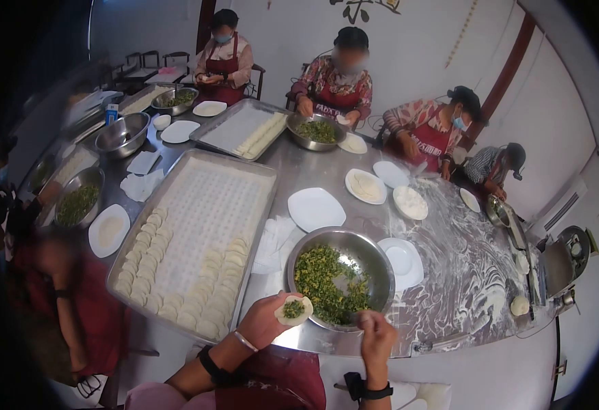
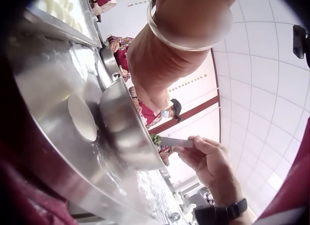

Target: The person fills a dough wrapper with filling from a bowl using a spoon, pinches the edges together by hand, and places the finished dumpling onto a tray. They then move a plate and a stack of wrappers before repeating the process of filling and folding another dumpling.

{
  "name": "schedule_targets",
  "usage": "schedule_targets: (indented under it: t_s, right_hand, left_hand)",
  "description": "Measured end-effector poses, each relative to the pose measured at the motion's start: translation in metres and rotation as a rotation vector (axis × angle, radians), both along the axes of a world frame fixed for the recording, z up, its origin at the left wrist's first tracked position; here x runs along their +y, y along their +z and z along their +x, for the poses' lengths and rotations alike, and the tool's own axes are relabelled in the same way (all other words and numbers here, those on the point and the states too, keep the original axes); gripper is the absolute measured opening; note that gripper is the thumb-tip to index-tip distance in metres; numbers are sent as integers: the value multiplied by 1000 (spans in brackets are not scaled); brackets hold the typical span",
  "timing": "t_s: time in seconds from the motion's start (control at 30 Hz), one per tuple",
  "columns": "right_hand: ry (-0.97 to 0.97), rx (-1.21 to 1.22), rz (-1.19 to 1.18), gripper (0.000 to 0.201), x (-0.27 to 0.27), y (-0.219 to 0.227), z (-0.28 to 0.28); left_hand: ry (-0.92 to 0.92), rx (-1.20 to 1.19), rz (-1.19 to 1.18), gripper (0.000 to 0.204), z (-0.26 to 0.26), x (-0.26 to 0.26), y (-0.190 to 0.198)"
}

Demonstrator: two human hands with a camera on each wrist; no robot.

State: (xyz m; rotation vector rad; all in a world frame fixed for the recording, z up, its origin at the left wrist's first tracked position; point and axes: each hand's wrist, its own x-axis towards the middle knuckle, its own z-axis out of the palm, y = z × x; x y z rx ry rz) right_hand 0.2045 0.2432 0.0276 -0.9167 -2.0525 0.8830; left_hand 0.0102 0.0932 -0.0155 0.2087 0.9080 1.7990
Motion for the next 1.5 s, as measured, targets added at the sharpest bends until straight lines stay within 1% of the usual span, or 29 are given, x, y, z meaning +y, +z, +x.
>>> schedule_targets:
  t_s: [0.03, 0.13, 0.27, 0.37, 0.47, 0.57, 0.6, 0.67, 0.77, 0.9, 1.07, 1.27, 1.37, 1.43, 1.5]
  right_hand:
    - [33, -152, 176, 11, -6, -5, -2]
    - [139, -215, 389, 11, -26, -25, -16]
    - [205, -188, 431, 12, -39, -37, -29]
    - [220, -219, 398, 15, -44, -31, -32]
    - [252, -261, 360, 22, -43, -34, -31]
    - [253, -163, 372, 31, -53, -1, -34]
    - [288, -125, 372, 34, -57, 7, -35]
    - [354, -51, 368, 40, -66, 19, -37]
    - [467, 38, 417, 39, -77, 25, -48]
    - [507, 97, 443, 34, -82, 15, -60]
    - [510, 126, 452, 29, -83, 16, -66]
    - [471, 171, 449, 22, -81, 21, -69]
    - [471, 200, 442, 21, -80, 23, -70]
    - [471, 203, 432, 22, -80, 24, -70]
    - [467, 192, 420, 22, -80, 28, -70]
  left_hand:
    - [4, -9, 2, 43, 1, -2, 5]
    - [18, -35, 11, 42, 4, -8, 14]
    - [19, -13, 46, 39, 3, -16, 14]
    - [26, 10, 64, 38, 2, -20, 19]
    - [21, 22, 77, 37, 0, -26, 21]
    - [-8, -20, 124, 36, -3, -33, 33]
    - [-24, -43, 143, 35, -4, -36, 36]
    - [-41, -4, 156, 36, -5, -38, 36]
    - [-29, -10, 109, 39, -3, -40, 42]
    - [-25, -28, 100, 45, -3, -44, 47]
    - [-2, 108, 56, 48, -2, -47, 50]
    - [5, 39, 8, 47, 4, -48, 54]
    - [-39, 190, -21, 40, 6, -49, 62]
    - [-66, 259, -34, 39, 6, -50, 66]
    - [-73, 228, -16, 39, 5, -51, 68]
